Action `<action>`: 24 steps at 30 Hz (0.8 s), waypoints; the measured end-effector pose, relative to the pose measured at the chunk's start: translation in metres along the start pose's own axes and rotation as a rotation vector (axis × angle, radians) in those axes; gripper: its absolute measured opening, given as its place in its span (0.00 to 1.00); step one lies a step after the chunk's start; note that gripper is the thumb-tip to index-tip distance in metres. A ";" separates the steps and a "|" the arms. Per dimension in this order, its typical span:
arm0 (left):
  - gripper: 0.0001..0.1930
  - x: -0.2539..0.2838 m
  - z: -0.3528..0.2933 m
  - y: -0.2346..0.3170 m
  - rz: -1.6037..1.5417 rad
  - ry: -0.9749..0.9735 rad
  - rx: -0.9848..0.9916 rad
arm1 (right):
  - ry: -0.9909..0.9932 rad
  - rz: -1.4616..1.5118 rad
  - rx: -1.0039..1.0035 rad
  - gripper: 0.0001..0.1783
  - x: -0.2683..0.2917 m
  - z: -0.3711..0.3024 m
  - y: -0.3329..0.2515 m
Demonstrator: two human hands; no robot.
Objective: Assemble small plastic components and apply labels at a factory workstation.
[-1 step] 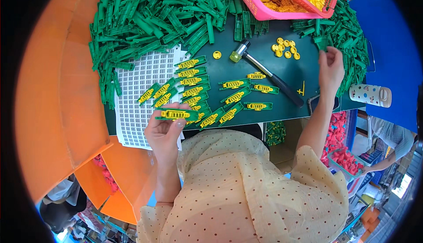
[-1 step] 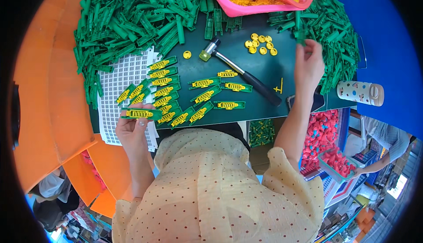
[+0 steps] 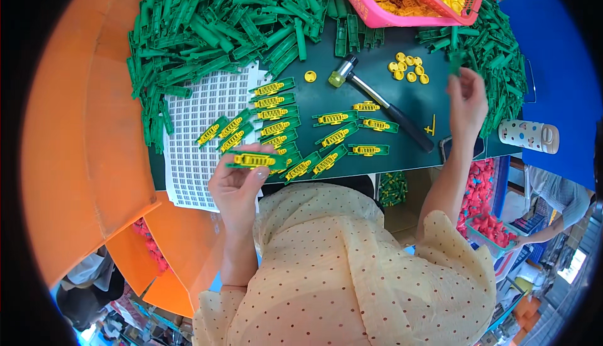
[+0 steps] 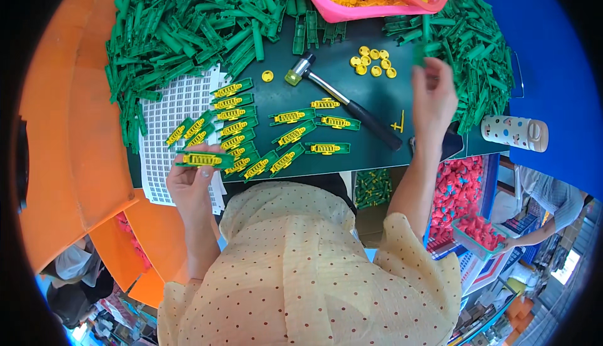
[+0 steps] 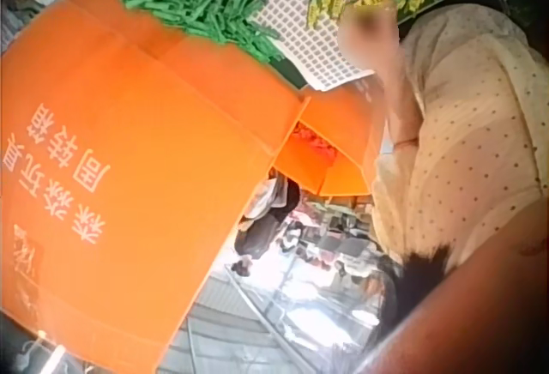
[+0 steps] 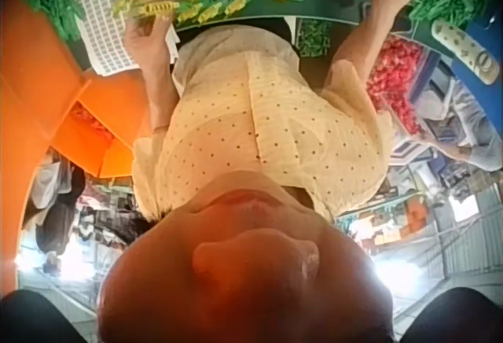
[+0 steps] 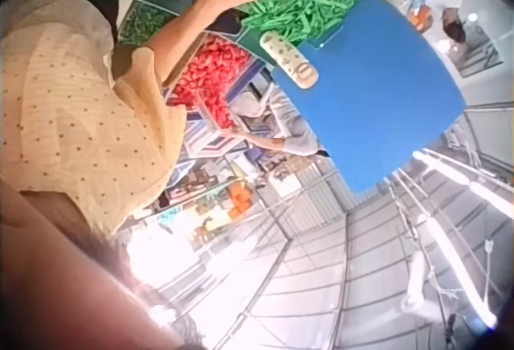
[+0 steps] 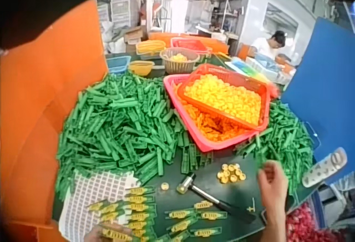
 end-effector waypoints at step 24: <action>0.18 -0.012 0.022 0.021 -0.302 -0.345 -0.015 | -1.208 1.377 -0.627 0.12 -0.088 -0.141 -0.115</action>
Point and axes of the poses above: each hand's wrist, its own z-axis towards the middle knuckle, its own x-axis out of the back of the hand, y = z × x, the point moved 3 cm from there along z, towards the middle knuckle, and after that the axes turned 3 degrees about z, right-handed, at the moved point
